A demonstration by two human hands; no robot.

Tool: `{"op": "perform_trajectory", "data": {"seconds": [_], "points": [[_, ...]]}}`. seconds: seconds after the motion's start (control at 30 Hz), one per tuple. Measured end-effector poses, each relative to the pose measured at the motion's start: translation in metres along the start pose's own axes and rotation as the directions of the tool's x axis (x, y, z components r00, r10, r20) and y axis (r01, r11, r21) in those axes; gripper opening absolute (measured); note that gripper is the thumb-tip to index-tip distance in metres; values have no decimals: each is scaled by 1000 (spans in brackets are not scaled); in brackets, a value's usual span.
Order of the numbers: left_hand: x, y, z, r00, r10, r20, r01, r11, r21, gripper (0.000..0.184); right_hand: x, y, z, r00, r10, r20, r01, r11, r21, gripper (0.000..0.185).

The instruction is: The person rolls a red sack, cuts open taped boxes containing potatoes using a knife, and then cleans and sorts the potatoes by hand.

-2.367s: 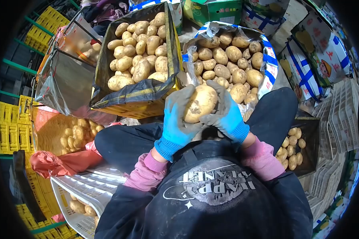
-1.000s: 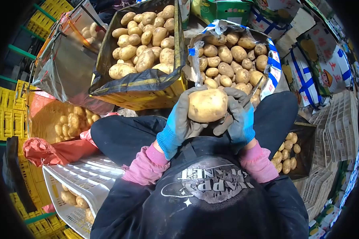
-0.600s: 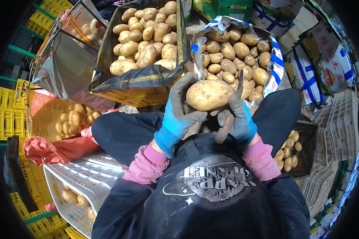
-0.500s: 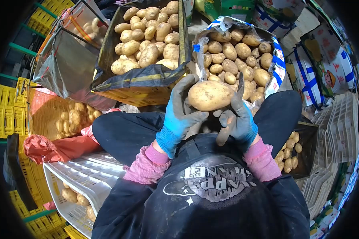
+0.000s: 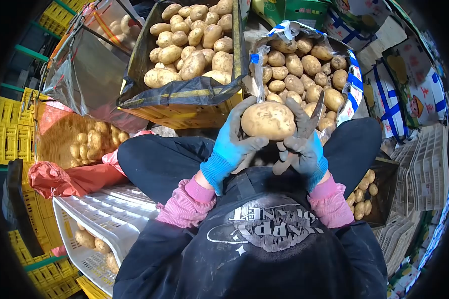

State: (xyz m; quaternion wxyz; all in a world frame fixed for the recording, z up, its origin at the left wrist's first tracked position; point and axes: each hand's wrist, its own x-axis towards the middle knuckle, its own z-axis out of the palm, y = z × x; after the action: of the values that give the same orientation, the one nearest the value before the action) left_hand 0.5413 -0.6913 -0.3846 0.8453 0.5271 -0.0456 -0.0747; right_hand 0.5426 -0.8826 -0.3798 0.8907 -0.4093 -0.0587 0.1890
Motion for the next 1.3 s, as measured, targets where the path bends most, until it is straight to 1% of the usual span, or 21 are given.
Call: {"op": "perform_trajectory", "data": {"seconds": [0.13,0.23,0.37,0.4,0.47,0.57,0.63,0.7,0.73,0.8,0.83,0.9,0.97,1.0,1.07,1.1,1.13,1.17,1.2,1.27,1.3], "points": [[-1,-3,-2,999,51,-14,-50,998,47,99,1,-1,6,999,4,-45,-6,999,-42,78],[-5,8,11,999,15,-35,-18,997,-80,100,-1,-4,11,993,-29,-113,13,991,-136,76],[1,5,-13,985,156,70,-171,905,389,96,9,3,8,988,-113,-101,75,945,-318,55],[2,17,-18,992,95,88,-123,899,421,93,11,4,0,985,-133,-110,96,953,-288,51],[12,51,-29,947,299,116,-309,752,582,88,17,6,-17,974,-136,-181,114,985,-128,49],[39,111,-68,883,417,-216,-233,788,570,78,22,-14,-26,951,-195,-242,117,946,-303,50],[63,141,-136,812,532,-239,-230,669,706,67,22,-25,-45,941,-242,-239,149,925,-348,48],[76,162,-202,904,362,-229,-153,773,616,65,22,-38,-52,920,-243,-308,142,938,-316,44],[75,172,-227,955,190,-227,6,754,657,63,23,-39,-71,905,-276,-325,148,917,-370,43],[82,170,-301,999,29,-44,39,154,987,58,23,-43,-82,881,-288,-376,172,935,-311,44],[88,169,-318,996,-2,94,-89,-338,937,47,21,-49,-85,874,-314,-371,198,927,-318,44],[94,174,-291,978,-194,-73,-61,-605,794,27,25,-59,-96,843,-401,-359,287,899,-330,45],[120,168,-248,969,-125,-212,55,-730,681,32,25,-75,-102,807,-396,-438,271,908,-320,46],[135,157,-204,987,63,-146,143,-754,642,34,25,-79,-106,800,-423,-426,287,893,-348,47],[164,130,-110,913,191,360,-235,-476,848,30,26,-77,-113,753,-605,-259,279,650,-707,48],[173,111,-44,856,159,492,-425,-327,844,30,24,-77,-116,745,-650,-151,249,481,-840,48],[178,79,-2,834,45,549,-535,-175,827,39,22,-82,-118,817,-445,-367,212,823,-527,36],[188,43,20,801,-60,596,-590,92,802,42,24,-79,-117,796,-442,-414,235,855,-462,27],[199,1,39,785,-231,575,-590,5,807,43,25,-78,-122,787,-391,-477,205,895,-395,26],[218,-92,36,655,-114,747,-756,-101,647,35,25,-58,-132,799,-267,-539,117,948,-297,23],[233,-130,32,673,-396,625,-693,-42,720,33,23,-51,-137,802,-222,-555,90,963,-254,22]]}}
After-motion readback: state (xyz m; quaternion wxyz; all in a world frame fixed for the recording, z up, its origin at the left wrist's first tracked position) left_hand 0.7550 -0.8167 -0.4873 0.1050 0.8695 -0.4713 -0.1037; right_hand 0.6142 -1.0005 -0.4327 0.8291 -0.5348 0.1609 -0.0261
